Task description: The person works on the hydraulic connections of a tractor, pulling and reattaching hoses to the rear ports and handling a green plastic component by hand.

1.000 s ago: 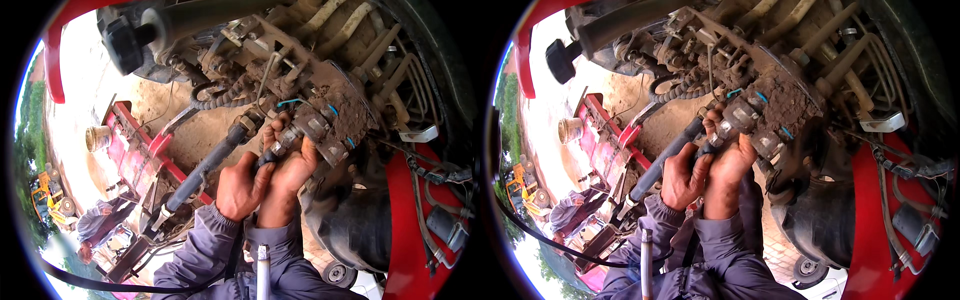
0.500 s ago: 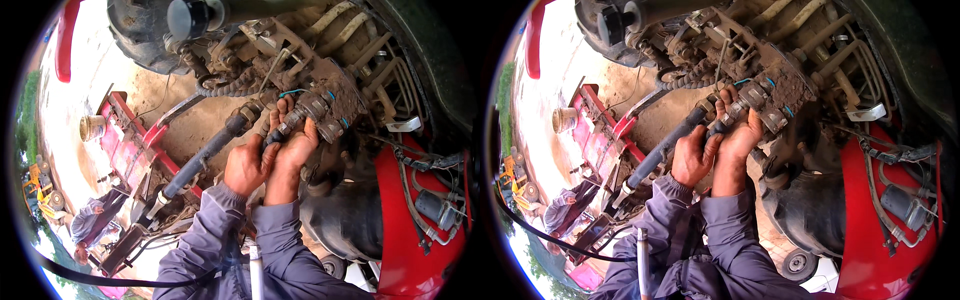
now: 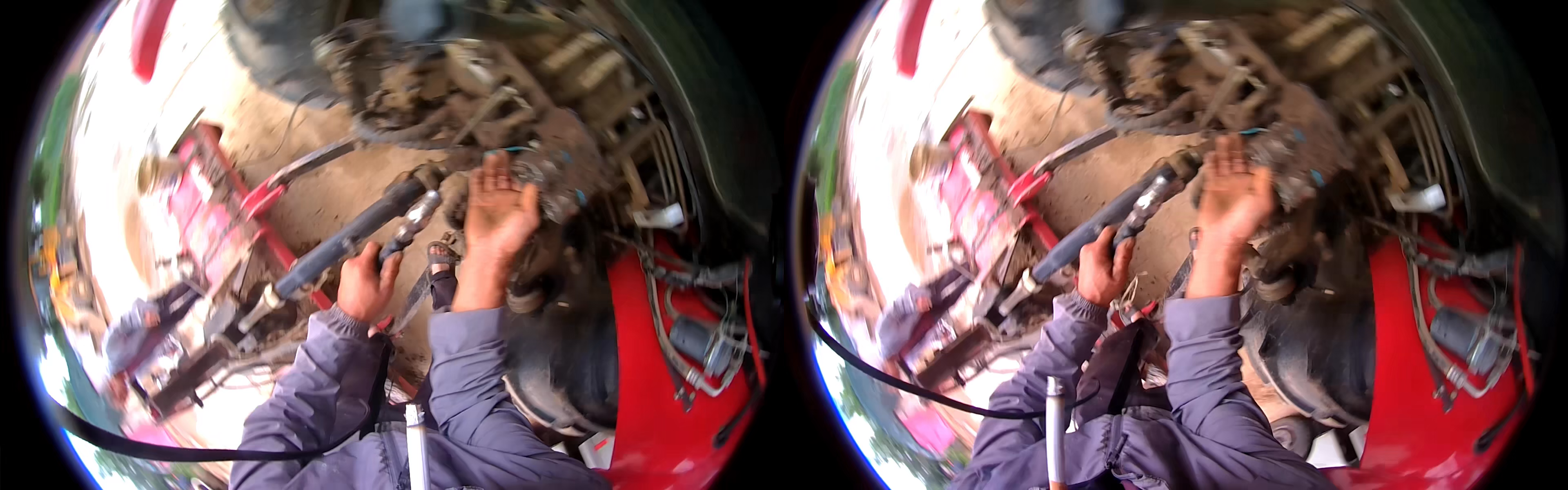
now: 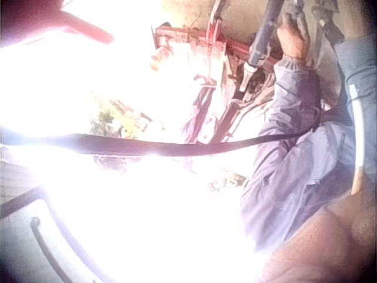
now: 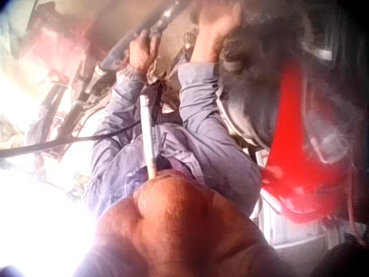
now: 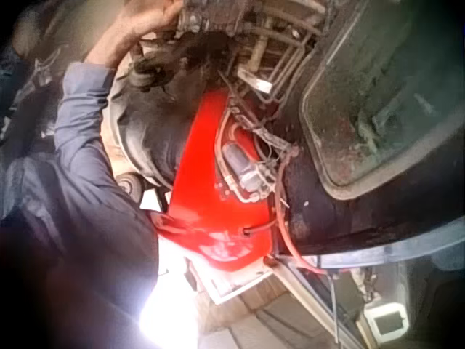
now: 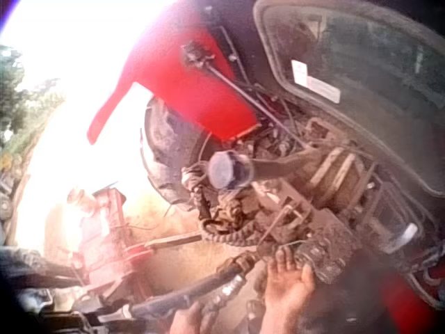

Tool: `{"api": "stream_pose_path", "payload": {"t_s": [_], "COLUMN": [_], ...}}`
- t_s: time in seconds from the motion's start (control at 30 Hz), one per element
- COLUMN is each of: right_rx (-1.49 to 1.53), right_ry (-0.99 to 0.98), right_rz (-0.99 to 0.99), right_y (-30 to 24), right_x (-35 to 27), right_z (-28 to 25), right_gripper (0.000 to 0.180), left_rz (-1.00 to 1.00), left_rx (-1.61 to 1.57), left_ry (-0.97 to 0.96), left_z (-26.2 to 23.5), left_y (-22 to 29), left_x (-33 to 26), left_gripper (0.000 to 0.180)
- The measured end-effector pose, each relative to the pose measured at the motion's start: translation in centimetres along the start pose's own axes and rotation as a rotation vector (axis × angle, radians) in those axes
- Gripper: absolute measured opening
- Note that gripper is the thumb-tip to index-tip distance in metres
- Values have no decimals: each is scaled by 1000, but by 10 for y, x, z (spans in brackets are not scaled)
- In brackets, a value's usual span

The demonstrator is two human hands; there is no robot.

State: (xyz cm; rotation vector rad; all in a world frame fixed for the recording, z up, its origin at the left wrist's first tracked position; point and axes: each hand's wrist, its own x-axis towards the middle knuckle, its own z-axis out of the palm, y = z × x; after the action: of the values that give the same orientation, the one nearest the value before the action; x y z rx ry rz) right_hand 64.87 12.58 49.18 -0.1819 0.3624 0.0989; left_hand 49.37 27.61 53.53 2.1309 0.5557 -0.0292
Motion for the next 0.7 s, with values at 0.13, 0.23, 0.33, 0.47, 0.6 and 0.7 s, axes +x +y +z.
{"api": "stream_pose_path", "payload": {"t_s": [0.13, 0.23, 0.33, 0.47, 0.6, 0.7], "right_rx": [-26, -164, -287, -447, -521, -563], "right_ry": [-254, -222, -213, -92, 5, -21], "right_rz": [206, 209, 259, 270, 301, 355], "right_y": [-46, -60, -72, -83, -83, -95], "right_x": [6, 11, 19, 21, 19, 27], "right_z": [-6, -12, -19, -15, 0, 2], "right_gripper": [64, 62, 67, 70, 67, 66], "left_rz": [27, 108, 169, 253, 288, 304], "left_rx": [-11, -14, -77, -171, -249, -269], "left_ry": [-1, 70, 147, 169, 162, 169], "left_z": [-24, -54, -76, -92, -87, -89], "left_y": [6, 9, 15, 37, 47, 52], "left_x": [-23, -53, -90, -131, -162, -176], "left_gripper": [24, 29, 33, 35, 37, 38]}}
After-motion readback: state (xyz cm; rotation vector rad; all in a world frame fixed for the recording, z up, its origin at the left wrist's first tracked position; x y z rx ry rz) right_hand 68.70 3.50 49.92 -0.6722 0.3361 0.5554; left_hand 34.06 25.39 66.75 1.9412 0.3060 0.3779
